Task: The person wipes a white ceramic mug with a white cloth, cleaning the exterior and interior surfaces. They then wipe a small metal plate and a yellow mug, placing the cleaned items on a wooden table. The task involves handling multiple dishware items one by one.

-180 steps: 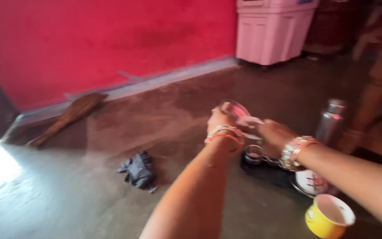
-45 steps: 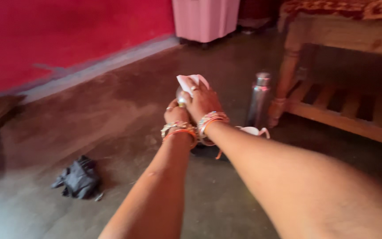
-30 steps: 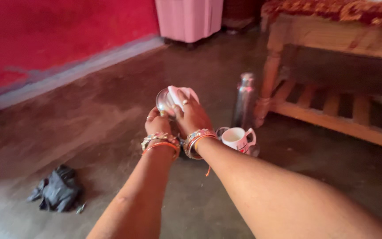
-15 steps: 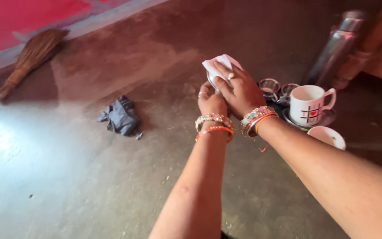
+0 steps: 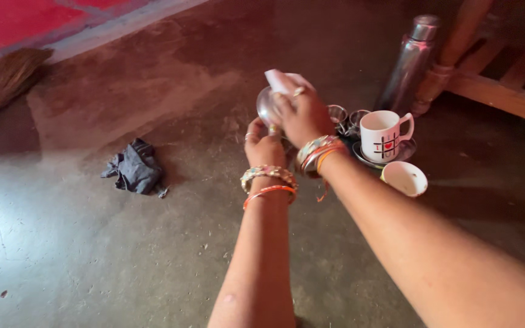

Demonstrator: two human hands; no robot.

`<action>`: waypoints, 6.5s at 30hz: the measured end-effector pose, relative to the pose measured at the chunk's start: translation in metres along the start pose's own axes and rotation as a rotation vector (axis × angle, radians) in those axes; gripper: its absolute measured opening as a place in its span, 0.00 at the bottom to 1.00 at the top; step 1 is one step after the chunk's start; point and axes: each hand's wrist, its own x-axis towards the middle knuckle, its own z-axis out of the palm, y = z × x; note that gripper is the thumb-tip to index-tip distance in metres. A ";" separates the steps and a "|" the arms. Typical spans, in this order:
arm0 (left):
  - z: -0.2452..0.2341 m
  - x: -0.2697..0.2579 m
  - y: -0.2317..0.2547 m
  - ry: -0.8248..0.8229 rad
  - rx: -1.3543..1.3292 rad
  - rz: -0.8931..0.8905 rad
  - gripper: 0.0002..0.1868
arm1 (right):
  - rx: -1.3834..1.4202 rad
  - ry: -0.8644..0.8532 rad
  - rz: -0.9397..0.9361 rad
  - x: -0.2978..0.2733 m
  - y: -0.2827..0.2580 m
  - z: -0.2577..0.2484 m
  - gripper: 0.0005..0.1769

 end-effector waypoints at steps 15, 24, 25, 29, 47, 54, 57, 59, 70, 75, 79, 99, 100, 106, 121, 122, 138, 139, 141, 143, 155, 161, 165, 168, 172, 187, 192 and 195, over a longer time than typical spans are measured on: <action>0.031 -0.023 -0.040 -0.014 -0.050 -0.028 0.10 | 0.058 0.095 -0.048 -0.018 0.046 -0.042 0.24; 0.024 -0.037 -0.016 0.034 0.021 -0.182 0.12 | -0.089 0.185 -0.193 -0.035 0.044 -0.027 0.23; 0.023 -0.038 -0.017 0.016 0.024 -0.190 0.12 | -0.079 0.178 -0.152 -0.030 0.043 -0.028 0.23; 0.019 -0.032 -0.018 -0.012 0.134 -0.172 0.10 | 0.011 0.100 -0.026 -0.030 0.028 -0.038 0.24; 0.051 -0.027 0.036 -0.135 -0.077 -0.214 0.15 | 0.811 -0.073 0.727 0.024 0.050 -0.080 0.23; 0.129 0.000 0.042 -0.134 -0.190 -0.193 0.14 | 1.086 -0.186 0.699 0.064 0.039 -0.161 0.15; 0.181 0.011 0.025 -0.132 -0.240 -0.197 0.16 | 0.742 -0.164 0.540 0.098 0.048 -0.209 0.20; 0.221 0.019 0.009 -0.156 -0.271 -0.225 0.19 | 0.630 -0.057 0.462 0.122 0.066 -0.238 0.23; 0.479 -0.035 -0.116 -0.855 -0.483 0.085 0.37 | 0.505 0.526 0.241 0.257 0.235 -0.446 0.25; 0.567 -0.069 -0.174 -0.963 -0.213 -0.190 0.40 | 0.393 0.730 0.245 0.240 0.202 -0.505 0.25; 0.614 -0.110 -0.220 -1.044 -0.145 -0.171 0.36 | 0.296 0.857 0.273 0.225 0.194 -0.562 0.25; 0.653 -0.143 -0.228 -1.113 0.661 0.131 0.22 | 0.155 1.159 0.409 0.185 0.214 -0.591 0.26; 0.649 -0.145 -0.221 -1.101 0.643 0.050 0.23 | 0.157 1.175 0.415 0.184 0.213 -0.589 0.26; 0.620 -0.145 -0.195 -1.028 0.354 -0.192 0.23 | 0.167 1.255 0.461 0.177 0.200 -0.555 0.26; 0.508 -0.038 -0.152 -1.032 0.458 -0.011 0.17 | 0.518 1.259 0.481 0.167 0.138 -0.426 0.25; 0.494 -0.033 -0.143 -1.019 0.400 -0.115 0.18 | 0.590 1.212 0.464 0.167 0.134 -0.408 0.27; 0.254 0.111 -0.073 -0.596 0.508 -0.062 0.22 | 0.615 0.459 0.579 0.193 0.121 -0.147 0.32; 0.238 0.118 -0.078 -0.558 0.553 -0.086 0.22 | 0.509 0.419 0.567 0.190 0.126 -0.132 0.32; 0.207 0.130 -0.089 -0.487 0.638 -0.140 0.23 | 0.295 0.338 0.539 0.181 0.141 -0.107 0.32; 0.181 0.137 -0.101 -0.461 0.526 -0.272 0.22 | 0.425 0.216 0.638 0.170 0.154 -0.083 0.31; 0.082 0.147 -0.116 -0.367 0.893 -0.362 0.21 | 0.106 -0.067 0.580 0.140 0.203 0.021 0.34; 0.035 0.183 -0.204 -0.577 1.278 -0.229 0.22 | 0.018 -0.177 0.667 0.124 0.254 0.058 0.38; 0.016 0.176 -0.235 -0.572 1.259 -0.303 0.24 | 0.194 -0.250 0.570 0.111 0.286 0.068 0.34; 0.028 0.167 -0.227 -0.524 1.212 -0.318 0.26 | 0.057 -0.303 0.726 0.117 0.278 0.053 0.32; 0.066 0.146 -0.191 -0.451 1.133 -0.334 0.29 | 0.178 -0.216 0.696 0.123 0.256 0.021 0.33; 0.134 0.015 -0.158 -0.557 1.080 -0.283 0.30 | -0.354 0.134 0.534 0.049 0.213 -0.107 0.34; 0.106 -0.031 -0.196 -0.532 1.085 -0.393 0.28 | -0.436 0.193 0.528 -0.025 0.239 -0.113 0.30; 0.080 -0.043 -0.225 -0.490 1.099 -0.435 0.27 | -0.419 0.034 0.571 -0.061 0.275 -0.104 0.34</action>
